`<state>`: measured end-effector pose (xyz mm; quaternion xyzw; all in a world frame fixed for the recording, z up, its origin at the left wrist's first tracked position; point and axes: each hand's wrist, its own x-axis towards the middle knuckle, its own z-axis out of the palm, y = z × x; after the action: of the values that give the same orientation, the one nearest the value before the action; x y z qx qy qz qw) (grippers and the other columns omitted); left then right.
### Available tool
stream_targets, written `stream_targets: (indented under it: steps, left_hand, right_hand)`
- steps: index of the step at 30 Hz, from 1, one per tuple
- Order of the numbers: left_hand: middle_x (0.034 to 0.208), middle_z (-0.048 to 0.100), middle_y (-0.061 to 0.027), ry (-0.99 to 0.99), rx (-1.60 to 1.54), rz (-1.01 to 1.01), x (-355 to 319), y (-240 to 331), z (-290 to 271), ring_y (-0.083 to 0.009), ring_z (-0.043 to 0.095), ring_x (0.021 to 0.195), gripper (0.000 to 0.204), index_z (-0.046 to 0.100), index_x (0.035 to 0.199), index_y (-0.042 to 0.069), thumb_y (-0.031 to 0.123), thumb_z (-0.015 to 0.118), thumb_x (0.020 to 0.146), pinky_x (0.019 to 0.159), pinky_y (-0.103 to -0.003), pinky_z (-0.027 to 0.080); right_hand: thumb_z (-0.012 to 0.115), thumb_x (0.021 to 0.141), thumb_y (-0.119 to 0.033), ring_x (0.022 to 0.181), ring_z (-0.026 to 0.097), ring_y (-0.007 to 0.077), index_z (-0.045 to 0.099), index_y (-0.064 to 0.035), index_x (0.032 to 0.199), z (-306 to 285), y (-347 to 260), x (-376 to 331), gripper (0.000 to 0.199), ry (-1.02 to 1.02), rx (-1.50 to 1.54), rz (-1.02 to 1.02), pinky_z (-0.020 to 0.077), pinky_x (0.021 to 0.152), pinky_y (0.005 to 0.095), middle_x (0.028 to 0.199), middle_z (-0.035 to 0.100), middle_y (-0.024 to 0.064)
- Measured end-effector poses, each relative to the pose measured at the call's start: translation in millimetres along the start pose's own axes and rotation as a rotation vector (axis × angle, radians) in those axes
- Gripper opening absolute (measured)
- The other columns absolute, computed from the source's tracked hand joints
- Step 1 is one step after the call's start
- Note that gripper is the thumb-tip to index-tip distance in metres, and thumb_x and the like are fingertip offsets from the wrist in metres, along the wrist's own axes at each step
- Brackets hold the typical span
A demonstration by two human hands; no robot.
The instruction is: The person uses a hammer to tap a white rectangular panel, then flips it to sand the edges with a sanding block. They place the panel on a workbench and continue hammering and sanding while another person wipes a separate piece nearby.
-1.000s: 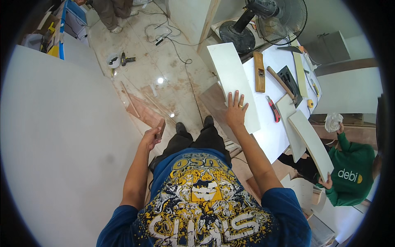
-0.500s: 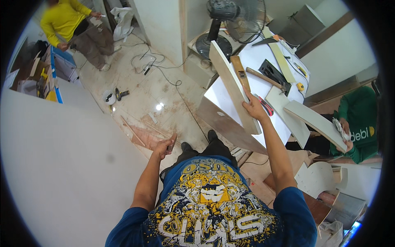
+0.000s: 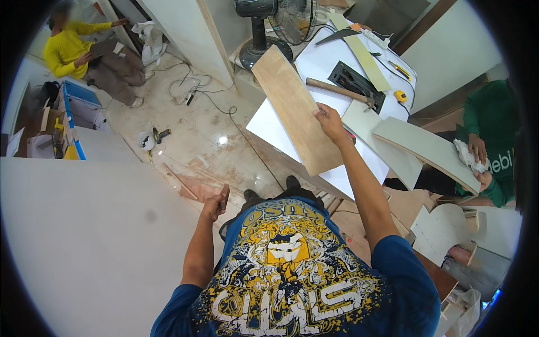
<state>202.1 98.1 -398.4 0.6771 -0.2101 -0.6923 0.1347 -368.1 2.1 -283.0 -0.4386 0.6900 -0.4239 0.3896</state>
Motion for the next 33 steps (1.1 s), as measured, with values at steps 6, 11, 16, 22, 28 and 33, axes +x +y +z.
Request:
stream_targets:
  steps: [6, 11, 16, 22, 28, 33]
  left_hand:
    - [0.100, 0.064, -0.0047, -0.102, -0.365, 0.162, -29, 8, 49, -0.0195, 0.064, 0.089, 0.044, 0.068, 0.120, 0.011, 0.038, 0.084, 0.089, 0.067, -0.036, 0.057]
    - [0.124, 0.067, -0.0130, -0.305, -0.637, 0.572, -71, 83, 72, -0.0292, 0.066, 0.113, 0.062, 0.056, 0.142, 0.001, 0.027, 0.081, 0.091, 0.099, -0.047, 0.056]
    - [0.137, 0.066, -0.0128, -0.233, -0.386, 0.773, -141, 162, 72, -0.0289, 0.062, 0.128, 0.081, 0.050, 0.151, -0.003, 0.029, 0.085, 0.085, 0.113, -0.044, 0.048]
    - [0.140, 0.067, -0.0101, -0.336, -0.511, 0.671, -130, 55, 62, -0.0260, 0.064, 0.129, 0.079, 0.054, 0.148, 0.000, 0.024, 0.087, 0.081, 0.113, -0.041, 0.049]
    - [0.144, 0.066, -0.0100, -0.303, -0.801, 0.590, -118, -43, 111, -0.0280, 0.063, 0.134, 0.072, 0.055, 0.148, 0.003, 0.024, 0.086, 0.086, 0.114, -0.048, 0.050]
    - [0.144, 0.065, -0.0105, -0.323, -1.031, 0.516, -120, -60, 168, -0.0290, 0.062, 0.134, 0.066, 0.055, 0.149, 0.006, 0.021, 0.083, 0.091, 0.115, -0.052, 0.049]
  right_hand:
    - [0.073, 0.099, -0.016, 0.116, 0.069, 0.0213, 0.063, 0.0036, 0.144, -35, -26, 7, 0.050, -0.329, 0.236, 0.107, 0.0523, 0.103, 0.0346, 0.128, 0.074, 0.0164]
    - [0.073, 0.098, -0.013, 0.116, 0.069, 0.0182, 0.065, 0.0031, 0.142, -70, -59, 35, 0.047, -0.777, 0.106, 0.022, 0.0505, 0.107, 0.0341, 0.126, 0.075, 0.0111]
    - [0.075, 0.095, -0.015, 0.116, 0.068, 0.0185, 0.067, -0.0011, 0.142, -29, -122, 75, 0.050, -1.187, -0.244, -0.184, 0.0496, 0.105, 0.0332, 0.128, 0.076, 0.0101]
    - [0.077, 0.093, -0.018, 0.118, 0.067, 0.0206, 0.071, -0.0027, 0.139, 64, -153, 120, 0.049, -1.549, -0.511, -0.174, 0.0514, 0.102, 0.0343, 0.129, 0.076, 0.0123]
    - [0.078, 0.093, -0.026, 0.116, 0.070, 0.0258, 0.074, -0.0140, 0.138, 179, -170, 124, 0.047, -1.644, -1.136, -0.396, 0.0536, 0.100, 0.0400, 0.131, 0.076, 0.0077]
    - [0.076, 0.092, -0.026, 0.115, 0.071, 0.0278, 0.077, -0.0189, 0.132, 261, -139, 134, 0.041, -1.620, -1.275, -0.543, 0.0551, 0.098, 0.0410, 0.126, 0.078, 0.0080]
